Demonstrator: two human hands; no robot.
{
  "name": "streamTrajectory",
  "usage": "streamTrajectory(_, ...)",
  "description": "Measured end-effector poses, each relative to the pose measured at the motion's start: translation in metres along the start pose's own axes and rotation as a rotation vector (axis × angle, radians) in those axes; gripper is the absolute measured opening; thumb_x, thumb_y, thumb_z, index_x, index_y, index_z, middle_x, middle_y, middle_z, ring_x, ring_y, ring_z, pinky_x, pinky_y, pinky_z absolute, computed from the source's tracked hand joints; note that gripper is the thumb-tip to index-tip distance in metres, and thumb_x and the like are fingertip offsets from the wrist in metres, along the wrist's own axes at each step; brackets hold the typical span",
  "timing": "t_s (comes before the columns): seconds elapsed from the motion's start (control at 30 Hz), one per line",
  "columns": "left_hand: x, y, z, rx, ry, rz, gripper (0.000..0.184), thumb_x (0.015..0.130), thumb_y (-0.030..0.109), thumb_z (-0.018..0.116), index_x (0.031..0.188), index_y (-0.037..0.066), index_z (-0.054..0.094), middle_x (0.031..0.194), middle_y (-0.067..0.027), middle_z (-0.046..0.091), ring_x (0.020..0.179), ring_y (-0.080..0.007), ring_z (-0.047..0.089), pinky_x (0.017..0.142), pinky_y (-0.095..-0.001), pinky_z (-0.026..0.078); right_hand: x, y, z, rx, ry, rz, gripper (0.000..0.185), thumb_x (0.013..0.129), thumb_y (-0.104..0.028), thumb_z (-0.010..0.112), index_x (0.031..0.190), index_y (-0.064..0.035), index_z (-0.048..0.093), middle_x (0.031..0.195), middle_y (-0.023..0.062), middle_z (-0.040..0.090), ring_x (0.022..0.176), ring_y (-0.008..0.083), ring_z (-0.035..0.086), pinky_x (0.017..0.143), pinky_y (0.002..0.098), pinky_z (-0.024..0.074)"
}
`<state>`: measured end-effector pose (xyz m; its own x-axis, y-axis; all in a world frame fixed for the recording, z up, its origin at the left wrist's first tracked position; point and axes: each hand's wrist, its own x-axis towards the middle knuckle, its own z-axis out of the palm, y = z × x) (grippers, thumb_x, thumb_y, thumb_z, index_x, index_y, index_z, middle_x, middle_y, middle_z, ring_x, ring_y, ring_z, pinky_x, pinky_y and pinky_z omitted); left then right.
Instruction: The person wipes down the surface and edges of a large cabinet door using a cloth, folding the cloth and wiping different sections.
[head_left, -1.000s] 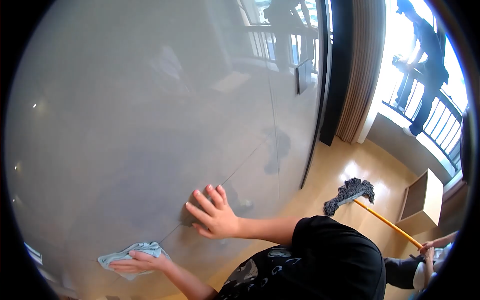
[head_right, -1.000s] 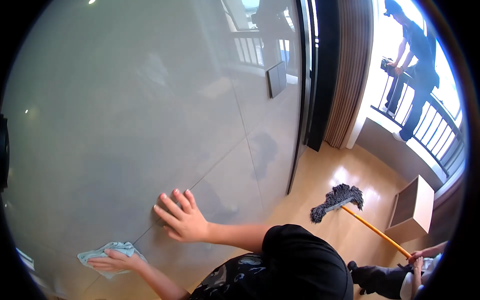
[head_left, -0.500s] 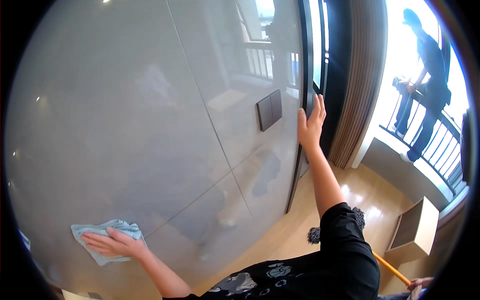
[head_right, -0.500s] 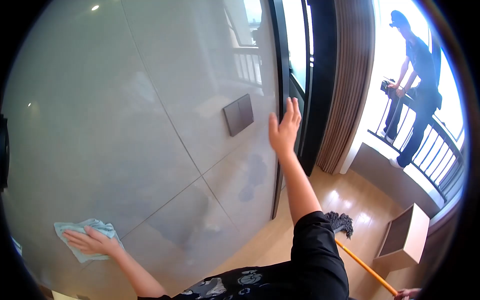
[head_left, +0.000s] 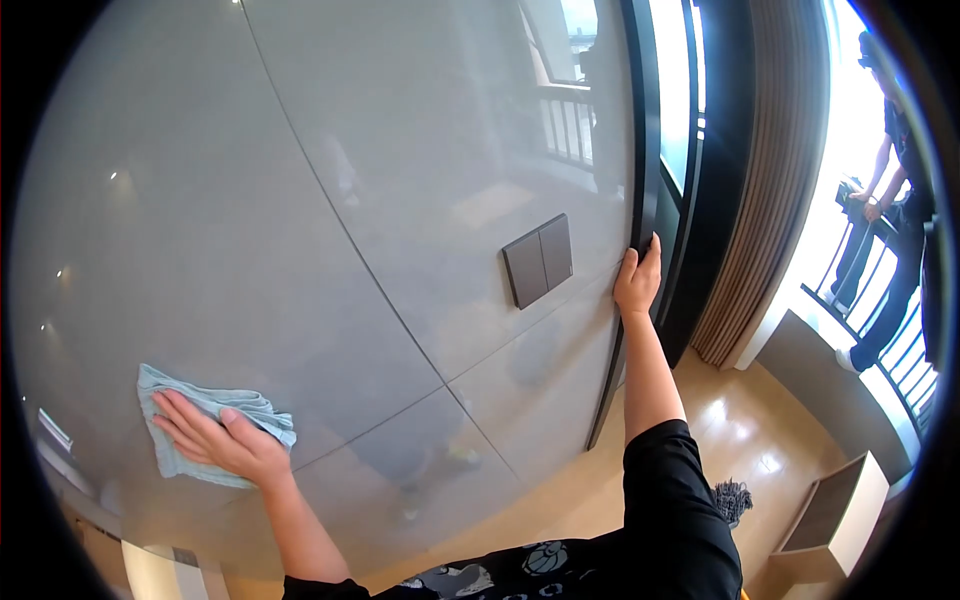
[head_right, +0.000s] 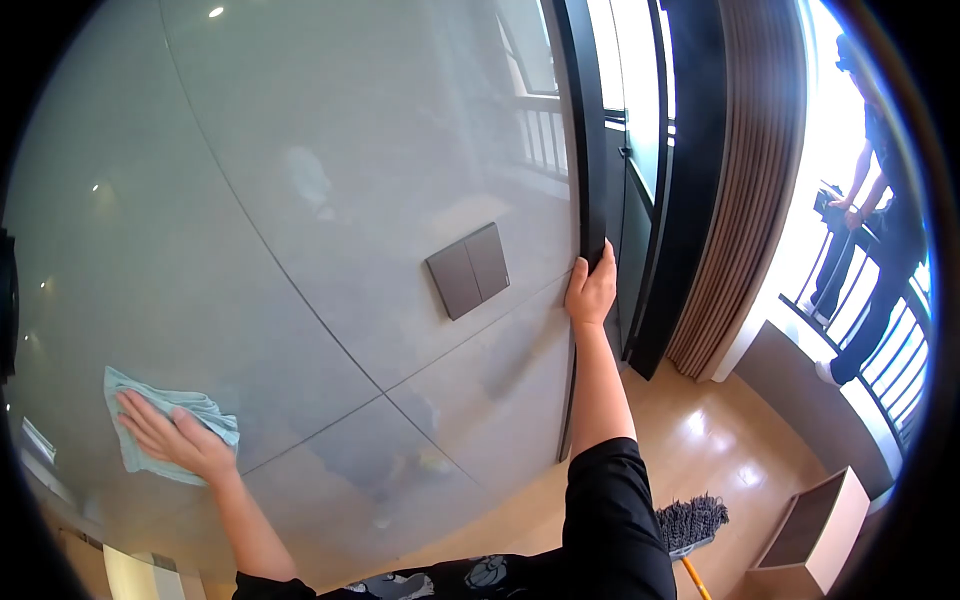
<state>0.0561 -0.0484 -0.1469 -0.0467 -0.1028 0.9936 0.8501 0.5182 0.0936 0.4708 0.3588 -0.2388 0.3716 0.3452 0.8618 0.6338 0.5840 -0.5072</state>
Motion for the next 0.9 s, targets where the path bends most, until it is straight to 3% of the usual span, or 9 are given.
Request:
streamTrajectory(0.07, 0.008, 0.007, -0.008, -0.085, 0.0, 0.013, 0.066, 0.102, 0.041, 0.034, 0.155, 0.001, 0.027, 0.159, -0.0226, 0.031, 0.146, -0.0439, 0.025, 0.114, -0.0571, 0.019, 0.004, 0.002, -0.005, -0.033, 0.008, 0.009, 0.053, 0.098, -0.03, 0.051, 0.142, -0.0015, 0.043, 0.127, 0.0257, 0.058, 0.113, 0.0452, 0.057, 0.097, 0.0472, 0.0462)
streamTrajectory(0.17, 0.002, -0.008, -0.021, 0.036, -0.097, -0.015, 0.074, 0.102, 0.049, 0.032, 0.156, -0.001, 0.021, 0.159, -0.0253, 0.027, 0.144, -0.047, 0.026, 0.112, -0.0583, 0.023, 0.013, 0.007, -0.01, -0.048, -0.01, 0.023, 0.053, 0.098, -0.032, 0.05, 0.14, -0.0011, 0.044, 0.125, 0.0264, 0.059, 0.112, 0.0456, 0.057, 0.095, 0.0471, 0.0469)
streamTrajectory(0.27, -0.006, -0.021, -0.026, 0.282, -0.047, 0.125, 0.077, 0.102, 0.053, 0.032, 0.154, -0.003, 0.023, 0.159, -0.0282, 0.023, 0.143, -0.0488, 0.027, 0.111, -0.0593, 0.023, 0.012, 0.01, -0.013, -0.072, -0.016, 0.044, 0.054, 0.099, -0.035, 0.05, 0.14, 0.0004, 0.044, 0.127, 0.027, 0.058, 0.113, 0.0459, 0.057, 0.096, 0.0471, 0.0469)
streamTrajectory(0.37, -0.002, -0.009, -0.027, 0.319, -0.091, 0.036, 0.075, 0.102, 0.052, 0.034, 0.153, -0.003, 0.025, 0.159, -0.0301, 0.02, 0.142, -0.0501, 0.027, 0.111, -0.0601, 0.023, 0.015, 0.012, -0.011, -0.054, -0.032, 0.053, 0.054, 0.098, -0.034, 0.05, 0.139, 0.0017, 0.044, 0.126, 0.0279, 0.058, 0.113, 0.0457, 0.057, 0.096, 0.0468, 0.0465)
streamTrajectory(0.5, -0.003, -0.003, -0.015, 0.191, 0.024, -0.019, 0.072, 0.102, 0.047, 0.038, 0.153, -0.003, 0.026, 0.158, -0.031, 0.022, 0.141, -0.0505, 0.028, 0.111, -0.0604, 0.024, 0.014, 0.016, -0.014, -0.05, -0.053, 0.049, 0.057, 0.101, -0.035, 0.046, 0.144, 0.0019, 0.04, 0.129, 0.0298, 0.057, 0.116, 0.0461, 0.057, 0.1, 0.0463, 0.0455)
streamTrajectory(0.77, 0.036, 0.053, -0.031, 0.213, 0.049, -0.012, 0.071, 0.101, 0.044, 0.043, 0.151, -0.004, 0.031, 0.154, -0.0338, 0.028, 0.138, -0.0543, 0.03, 0.111, -0.0615, 0.025, 0.01, 0.005, -0.034, -0.013, -0.016, 0.012, 0.053, 0.097, -0.029, 0.051, 0.138, 0.0043, 0.044, 0.125, 0.0281, 0.057, 0.111, 0.046, 0.057, 0.096, 0.0464, 0.046)
streamTrajectory(0.9, 0.075, 0.111, -0.009, 0.199, 0.042, 0.047, 0.071, 0.1, 0.045, 0.044, 0.151, -0.002, 0.033, 0.155, -0.0301, 0.03, 0.137, -0.0552, 0.03, 0.11, -0.0621, 0.025, 0.017, 0.009, -0.027, -0.004, -0.015, 0.002, 0.053, 0.097, -0.03, 0.051, 0.137, 0.0039, 0.045, 0.124, 0.0275, 0.058, 0.11, 0.0456, 0.057, 0.095, 0.046, 0.0464)
